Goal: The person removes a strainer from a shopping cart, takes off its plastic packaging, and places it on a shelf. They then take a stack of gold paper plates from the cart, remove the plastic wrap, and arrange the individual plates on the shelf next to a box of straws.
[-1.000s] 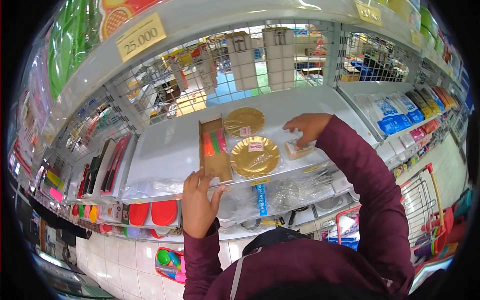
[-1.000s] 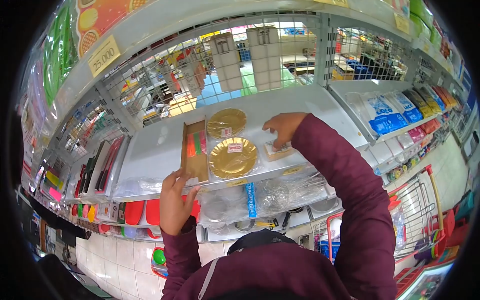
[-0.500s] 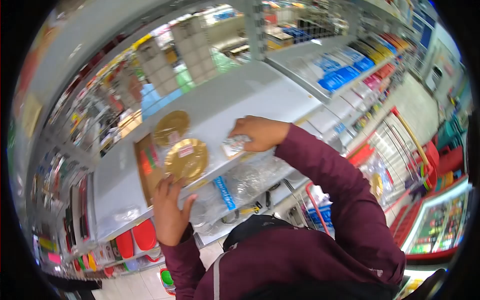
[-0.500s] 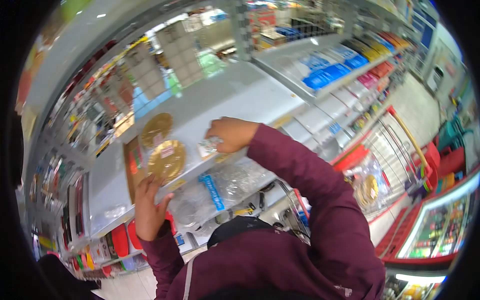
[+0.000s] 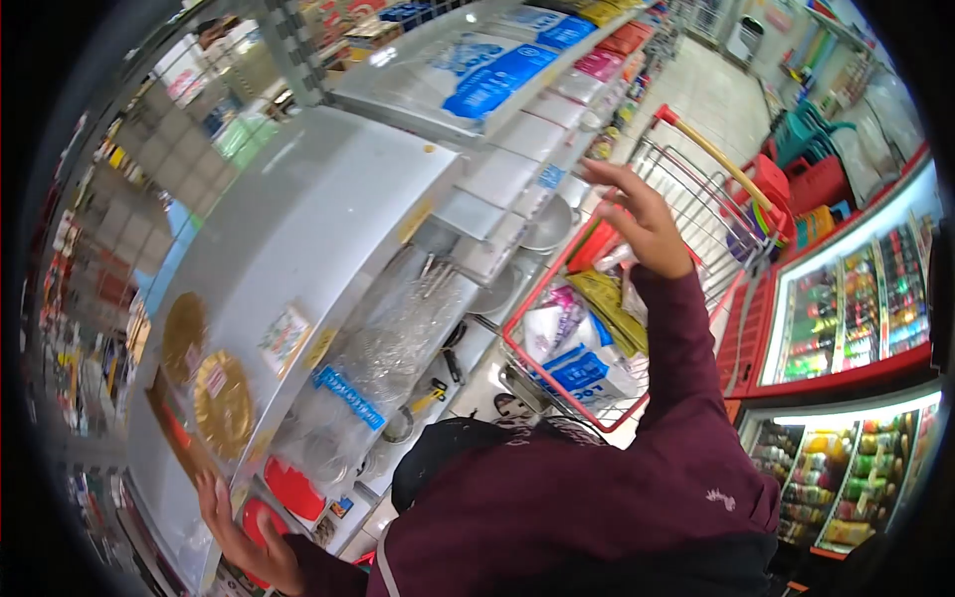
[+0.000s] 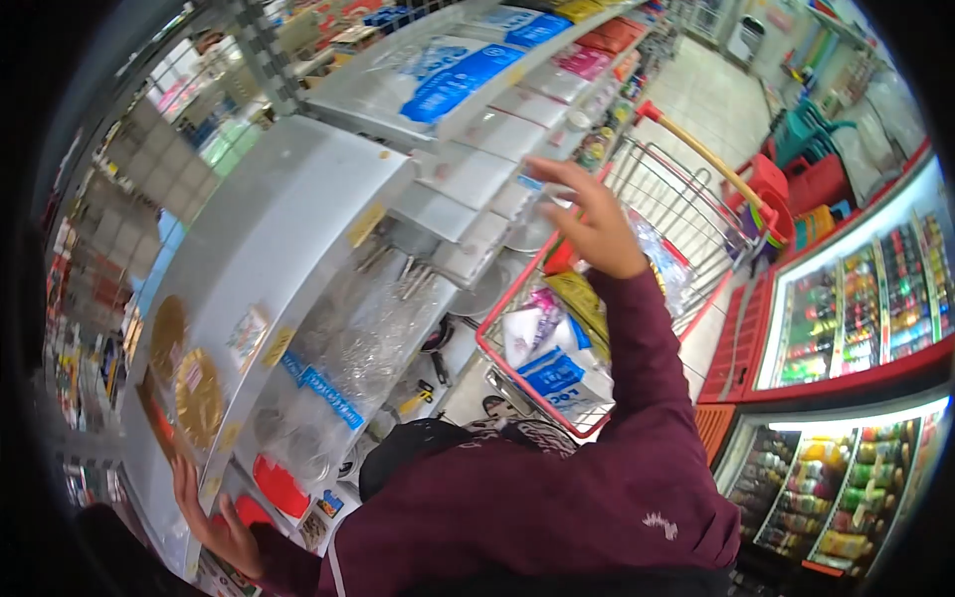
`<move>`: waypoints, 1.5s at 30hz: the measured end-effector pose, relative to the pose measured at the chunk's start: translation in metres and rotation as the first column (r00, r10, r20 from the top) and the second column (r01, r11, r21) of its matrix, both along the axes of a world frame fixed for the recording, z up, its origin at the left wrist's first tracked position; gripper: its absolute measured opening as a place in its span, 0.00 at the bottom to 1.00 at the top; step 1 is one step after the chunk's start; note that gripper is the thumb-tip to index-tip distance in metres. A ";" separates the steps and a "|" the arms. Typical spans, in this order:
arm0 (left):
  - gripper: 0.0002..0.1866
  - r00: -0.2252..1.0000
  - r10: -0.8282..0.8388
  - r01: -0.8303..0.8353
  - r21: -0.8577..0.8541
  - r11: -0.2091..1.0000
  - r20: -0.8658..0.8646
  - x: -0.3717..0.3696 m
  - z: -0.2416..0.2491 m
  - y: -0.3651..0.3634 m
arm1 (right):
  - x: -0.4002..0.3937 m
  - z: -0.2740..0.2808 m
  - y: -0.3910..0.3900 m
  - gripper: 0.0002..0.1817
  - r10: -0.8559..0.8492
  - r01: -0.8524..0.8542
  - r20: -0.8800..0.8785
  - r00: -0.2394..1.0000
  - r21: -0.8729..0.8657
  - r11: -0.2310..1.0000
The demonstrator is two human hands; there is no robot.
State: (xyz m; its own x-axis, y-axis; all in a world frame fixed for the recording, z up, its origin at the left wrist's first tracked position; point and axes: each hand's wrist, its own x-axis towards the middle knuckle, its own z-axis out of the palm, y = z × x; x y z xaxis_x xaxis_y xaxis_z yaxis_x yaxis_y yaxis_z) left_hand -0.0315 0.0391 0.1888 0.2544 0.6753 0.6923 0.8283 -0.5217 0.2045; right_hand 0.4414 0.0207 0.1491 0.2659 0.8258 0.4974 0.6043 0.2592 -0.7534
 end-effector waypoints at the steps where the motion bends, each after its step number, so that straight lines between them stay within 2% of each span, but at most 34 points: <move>1: 0.18 0.997 -0.081 0.082 -0.049 0.995 0.012 -0.005 -0.006 -0.010 | 0.038 -0.039 -0.025 0.20 -0.139 0.136 -0.025 0.990 -0.113 0.984; 2: 0.18 0.987 -0.160 0.162 -0.095 0.982 0.027 -0.004 -0.011 -0.012 | 0.070 -0.080 -0.051 0.19 -0.277 0.263 -0.034 0.960 -0.225 0.938; 3: 0.18 0.983 -0.179 0.182 -0.104 0.978 0.031 -0.001 -0.013 0.004 | 0.085 -0.111 -0.077 0.17 -0.453 0.462 0.106 0.885 -0.303 0.833; 4: 0.23 0.814 -0.556 0.568 0.030 0.823 -0.167 -0.002 -0.016 0.030 | 0.118 -0.169 -0.106 0.13 -0.546 0.542 0.149 0.824 -0.484 0.687; 5: 0.28 0.489 -0.778 0.861 0.075 0.503 -0.394 0.003 -0.019 0.046 | 0.140 -0.225 -0.130 0.10 -0.668 0.604 0.097 0.738 -0.535 0.590; 6: 0.28 0.477 -0.788 0.869 0.074 0.490 -0.390 0.008 -0.034 0.042 | 0.139 -0.254 -0.148 0.08 -0.739 0.688 0.112 0.665 -0.476 0.547; 7: 0.27 0.630 -0.765 0.755 -0.125 0.644 -0.135 0.009 -0.058 0.029 | 0.141 -0.283 -0.161 0.07 -0.796 0.736 0.101 0.597 -0.465 0.492; 8: 0.27 0.772 -0.630 0.614 -0.359 0.703 0.087 0.017 -0.070 0.019 | 0.120 -0.258 -0.155 0.06 -0.828 0.821 0.228 0.511 -0.413 0.394; 9: 0.27 0.765 -0.638 0.622 -0.357 0.697 0.087 0.036 -0.066 0.015 | 0.119 -0.261 -0.153 0.07 -0.870 0.857 0.231 0.435 -0.403 0.322; 10: 0.22 0.792 -0.602 0.583 -0.419 0.696 0.103 0.061 -0.055 0.009 | 0.121 -0.265 -0.153 0.08 -0.904 0.884 0.232 0.359 -0.395 0.249; 11: 0.18 0.819 -0.562 0.540 -0.480 0.691 0.113 0.086 -0.043 0.005 | 0.122 -0.265 -0.150 0.08 -0.906 0.884 0.231 0.354 -0.398 0.244; 12: 0.14 0.846 -0.520 0.494 -0.538 0.683 0.118 0.102 -0.036 0.005 | 0.126 -0.262 -0.146 0.11 -0.894 0.906 0.258 0.367 -0.319 0.279; 13: 0.11 0.824 -0.550 0.539 -0.492 0.684 0.138 0.108 -0.043 0.013 | 0.127 -0.259 -0.143 0.13 -0.881 0.918 0.286 0.378 -0.238 0.316; 14: 0.11 0.823 -0.552 0.538 -0.492 0.684 0.132 0.116 -0.046 0.014 | 0.124 -0.256 -0.139 0.13 -0.883 0.918 0.281 0.377 -0.241 0.315; 16: 0.09 0.813 -0.555 0.568 -0.453 0.687 0.177 0.128 -0.050 0.015 | 0.119 -0.248 -0.131 0.15 -0.735 0.811 0.346 0.584 -0.298 0.504; 17: 0.10 0.803 -0.569 0.579 -0.458 0.674 0.178 0.131 -0.051 0.015 | 0.121 -0.254 -0.131 0.15 -0.654 0.774 0.414 0.633 -0.361 0.520; 20: 0.10 0.792 -0.567 0.598 -0.476 0.645 0.227 0.136 -0.057 0.012 | 0.128 -0.259 -0.132 0.16 -0.659 0.772 0.414 0.629 -0.435 0.464; 22: 0.10 0.790 -0.565 0.603 -0.465 0.648 0.238 0.135 -0.061 0.008 | 0.127 -0.254 -0.132 0.13 -0.636 0.759 0.417 0.649 -0.419 0.499; 24: 0.10 0.799 -0.527 0.598 -0.486 0.638 0.291 0.133 -0.065 0.005 | 0.127 -0.253 -0.132 0.11 -0.571 0.791 0.555 0.605 -0.340 0.508; 28: 0.10 0.813 -0.501 0.580 -0.487 0.652 0.296 0.129 -0.067 0.002 | 0.133 -0.245 -0.138 0.10 -0.610 0.816 0.553 0.568 -0.285 0.502; 30: 0.10 0.792 -0.519 0.609 -0.475 0.636 0.320 0.128 -0.068 0.001 | 0.143 -0.243 -0.141 0.10 -0.723 0.876 0.516 0.460 -0.129 0.465; 32: 0.11 0.788 -0.523 0.614 -0.473 0.632 0.324 0.128 -0.068 0.001 | 0.154 -0.243 -0.146 0.09 -0.746 0.878 0.492 0.449 -0.086 0.471; 34: 0.11 0.785 -0.526 0.618 -0.471 0.629 0.327 0.127 -0.067 0.000 | 0.172 -0.252 -0.155 0.08 -0.673 0.721 0.273 0.687 -0.375 0.583; 35: 0.11 0.780 -0.529 0.624 -0.469 0.625 0.333 0.127 -0.067 0.001 | 0.180 -0.254 -0.158 0.08 -0.658 0.657 0.191 0.729 -0.464 0.594; 36: 0.11 0.776 -0.533 0.630 -0.465 0.622 0.338 0.126 -0.067 0.001 | 0.186 -0.255 -0.161 0.08 -0.657 0.657 0.192 0.729 -0.463 0.595; 38: 0.11 0.776 -0.533 0.629 -0.465 0.623 0.336 0.124 -0.067 0.001 | 0.194 -0.256 -0.164 0.09 -0.646 0.535 -0.046 0.762 -0.516 0.668; 39: 0.11 0.776 -0.535 0.629 -0.467 0.622 0.333 0.123 -0.067 0.000 | 0.197 -0.253 -0.165 0.08 -0.661 0.470 -0.175 0.730 -0.574 0.671; 40: 0.11 0.776 -0.535 0.629 -0.468 0.621 0.333 0.122 -0.068 0.000 | 0.199 -0.251 -0.165 0.08 -0.661 0.470 -0.174 0.730 -0.574 0.670; 42: 0.11 0.771 -0.527 0.636 -0.469 0.613 0.356 0.121 -0.068 0.000 | 0.197 -0.243 -0.163 0.08 -0.705 0.625 0.006 0.710 -0.468 0.625; 43: 0.11 0.772 -0.527 0.635 -0.469 0.614 0.356 0.121 -0.069 0.000 | 0.193 -0.239 -0.162 0.08 -0.734 0.746 0.227 0.639 -0.415 0.521; 44: 0.12 0.759 -0.528 0.651 -0.473 0.594 0.382 0.122 -0.069 0.000 | 0.190 -0.238 -0.160 0.08 -0.734 0.746 0.227 0.640 -0.413 0.523; 45: 0.12 0.746 -0.526 0.666 -0.475 0.575 0.408 0.123 -0.070 0.001 | 0.186 -0.237 -0.158 0.08 -0.765 0.790 0.212 0.608 -0.253 0.558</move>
